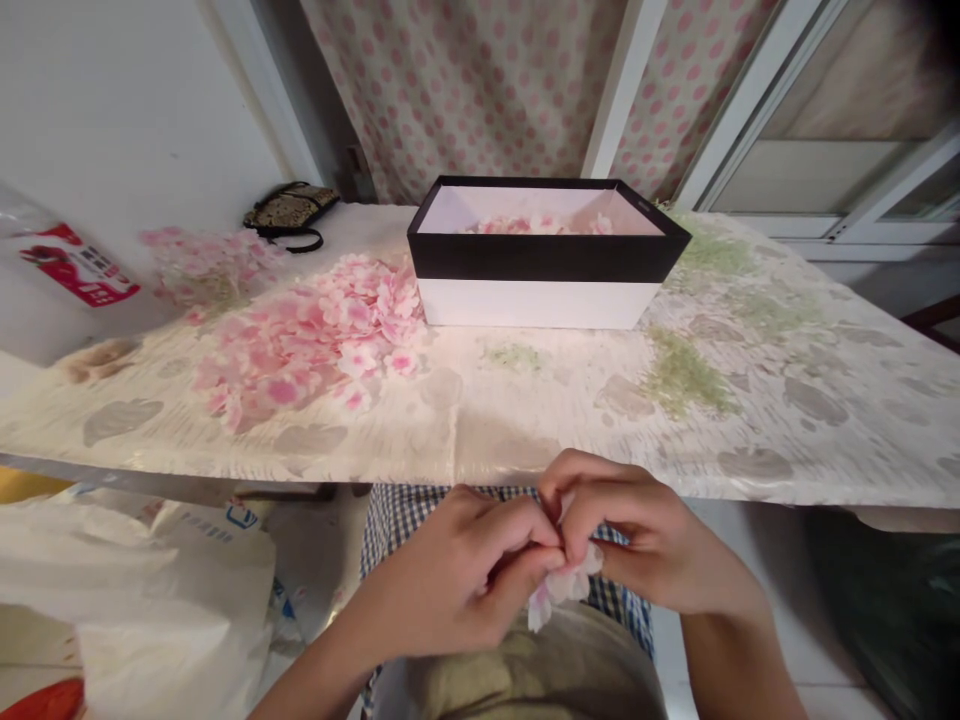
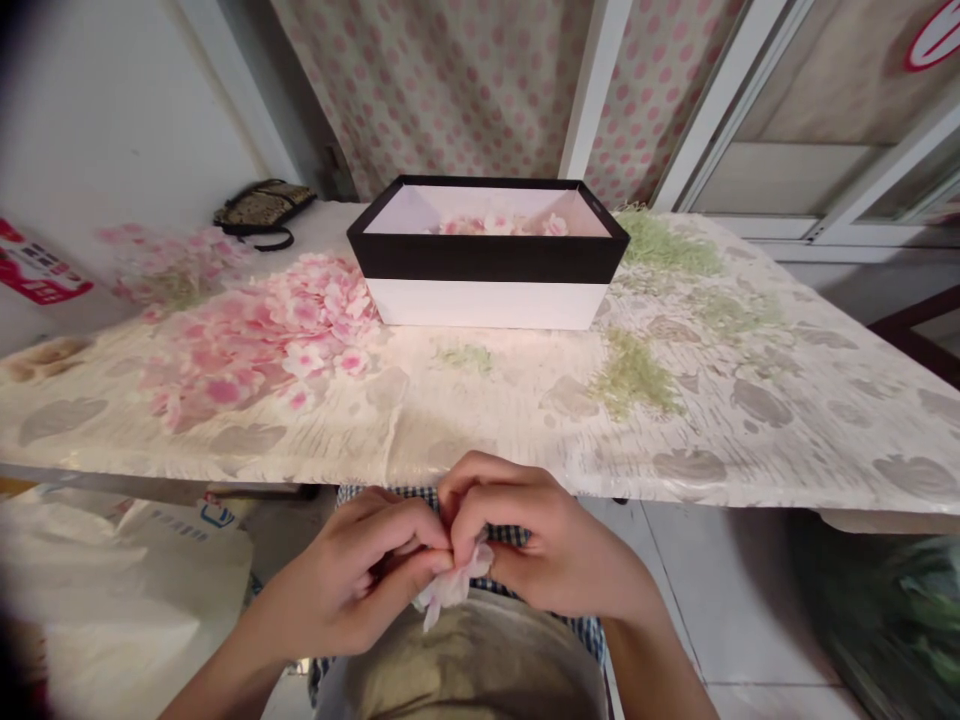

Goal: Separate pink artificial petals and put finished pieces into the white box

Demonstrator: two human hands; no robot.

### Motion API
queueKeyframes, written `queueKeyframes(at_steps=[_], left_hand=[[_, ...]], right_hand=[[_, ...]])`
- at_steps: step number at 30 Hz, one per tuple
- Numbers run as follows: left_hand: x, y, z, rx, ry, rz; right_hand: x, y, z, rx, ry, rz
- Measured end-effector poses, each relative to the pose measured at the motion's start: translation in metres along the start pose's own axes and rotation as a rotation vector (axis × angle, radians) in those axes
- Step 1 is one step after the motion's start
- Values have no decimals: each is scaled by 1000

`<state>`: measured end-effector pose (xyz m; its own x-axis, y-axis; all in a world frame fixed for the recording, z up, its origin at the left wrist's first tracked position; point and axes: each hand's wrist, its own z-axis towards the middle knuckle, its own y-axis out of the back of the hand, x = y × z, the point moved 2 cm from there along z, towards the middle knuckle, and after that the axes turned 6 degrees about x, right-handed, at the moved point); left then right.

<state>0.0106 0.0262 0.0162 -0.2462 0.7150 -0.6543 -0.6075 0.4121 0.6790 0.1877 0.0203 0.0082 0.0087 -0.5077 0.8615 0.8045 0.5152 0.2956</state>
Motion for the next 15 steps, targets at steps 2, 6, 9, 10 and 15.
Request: queueKeyframes(at_steps=[2,6,9,10,15], left_hand=[[-1,-1,0,-16,16,-28],[0,-4,1,-48,40,-181],[1,-5,3,-37,65,-197],[2,-5,3,-30,67,-193],[0,-6,4,-16,55,-247]], right_hand=[[-1,0,0,-23,9,29],[-2,4,0,-13,52,74],[0,8,1,-8,55,47],[1,9,1,-11,58,37],[4,8,1,-22,48,-11]])
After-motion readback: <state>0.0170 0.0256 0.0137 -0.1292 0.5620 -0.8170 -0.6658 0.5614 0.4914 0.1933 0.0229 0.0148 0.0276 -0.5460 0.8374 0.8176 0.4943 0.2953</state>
